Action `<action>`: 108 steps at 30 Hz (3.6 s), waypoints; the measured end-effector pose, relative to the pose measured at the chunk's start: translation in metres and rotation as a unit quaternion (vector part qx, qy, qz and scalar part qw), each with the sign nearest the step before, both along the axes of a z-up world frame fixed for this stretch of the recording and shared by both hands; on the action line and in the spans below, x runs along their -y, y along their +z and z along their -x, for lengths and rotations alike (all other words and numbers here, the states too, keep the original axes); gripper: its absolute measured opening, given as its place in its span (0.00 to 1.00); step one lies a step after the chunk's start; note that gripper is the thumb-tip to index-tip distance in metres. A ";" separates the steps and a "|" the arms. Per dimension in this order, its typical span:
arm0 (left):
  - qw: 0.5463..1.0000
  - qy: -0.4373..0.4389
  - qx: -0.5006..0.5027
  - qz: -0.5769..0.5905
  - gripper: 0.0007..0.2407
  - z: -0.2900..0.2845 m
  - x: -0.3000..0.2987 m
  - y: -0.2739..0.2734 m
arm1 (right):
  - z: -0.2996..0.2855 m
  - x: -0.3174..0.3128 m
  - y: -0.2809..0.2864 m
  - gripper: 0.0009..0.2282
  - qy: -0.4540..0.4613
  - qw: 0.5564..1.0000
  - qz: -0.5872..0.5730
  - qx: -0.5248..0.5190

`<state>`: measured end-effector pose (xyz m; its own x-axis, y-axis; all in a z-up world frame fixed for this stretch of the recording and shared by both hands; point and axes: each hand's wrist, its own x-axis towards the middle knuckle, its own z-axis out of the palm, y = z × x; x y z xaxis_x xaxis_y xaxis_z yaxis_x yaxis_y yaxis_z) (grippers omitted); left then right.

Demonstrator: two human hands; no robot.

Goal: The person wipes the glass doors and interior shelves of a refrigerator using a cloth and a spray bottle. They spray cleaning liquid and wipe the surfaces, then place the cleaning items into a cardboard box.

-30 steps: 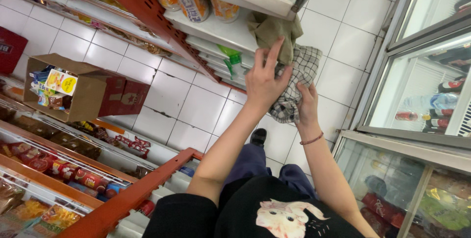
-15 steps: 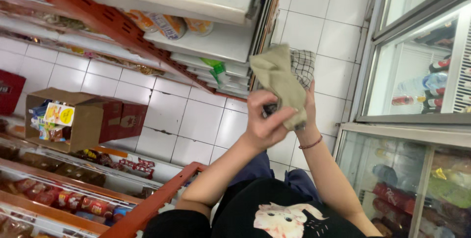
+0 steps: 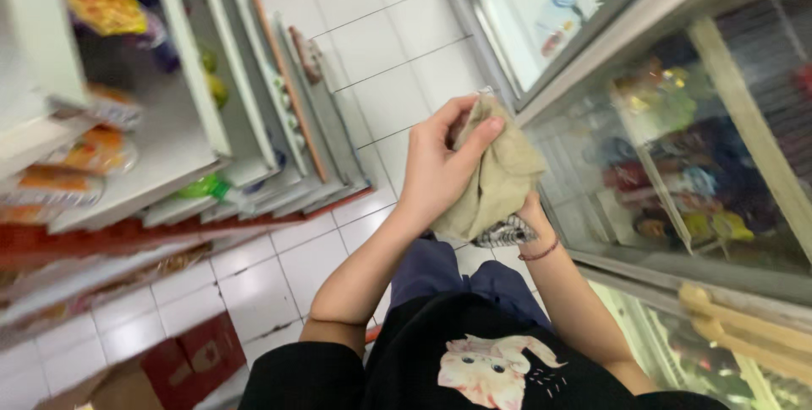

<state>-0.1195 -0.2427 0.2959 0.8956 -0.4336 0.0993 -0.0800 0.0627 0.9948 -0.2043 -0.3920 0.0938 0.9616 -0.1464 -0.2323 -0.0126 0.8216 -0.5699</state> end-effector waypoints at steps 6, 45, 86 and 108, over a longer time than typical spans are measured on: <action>0.964 -0.197 0.178 0.016 0.28 0.098 0.088 0.010 | 0.157 0.073 0.015 0.27 -0.203 0.968 0.142 0.036; 0.286 -0.767 -0.573 -0.039 0.30 0.783 0.325 -0.089 | 0.888 0.006 0.058 0.26 -0.920 0.267 0.220 -0.182; 0.435 -0.236 0.855 0.155 0.23 1.208 0.402 0.076 | 1.393 0.148 0.135 0.29 -0.825 0.375 0.422 0.032; 0.728 0.047 0.684 0.014 0.25 1.159 0.429 0.311 | 1.433 0.224 0.185 0.44 -0.800 0.303 0.518 -0.008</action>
<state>-1.2789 -0.6715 0.6065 -0.0246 -0.3566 0.9339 -0.9997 0.0112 -0.0220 -1.6372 -0.6163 0.2787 -0.5320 -0.4236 0.7332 -0.0807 -0.8366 -0.5419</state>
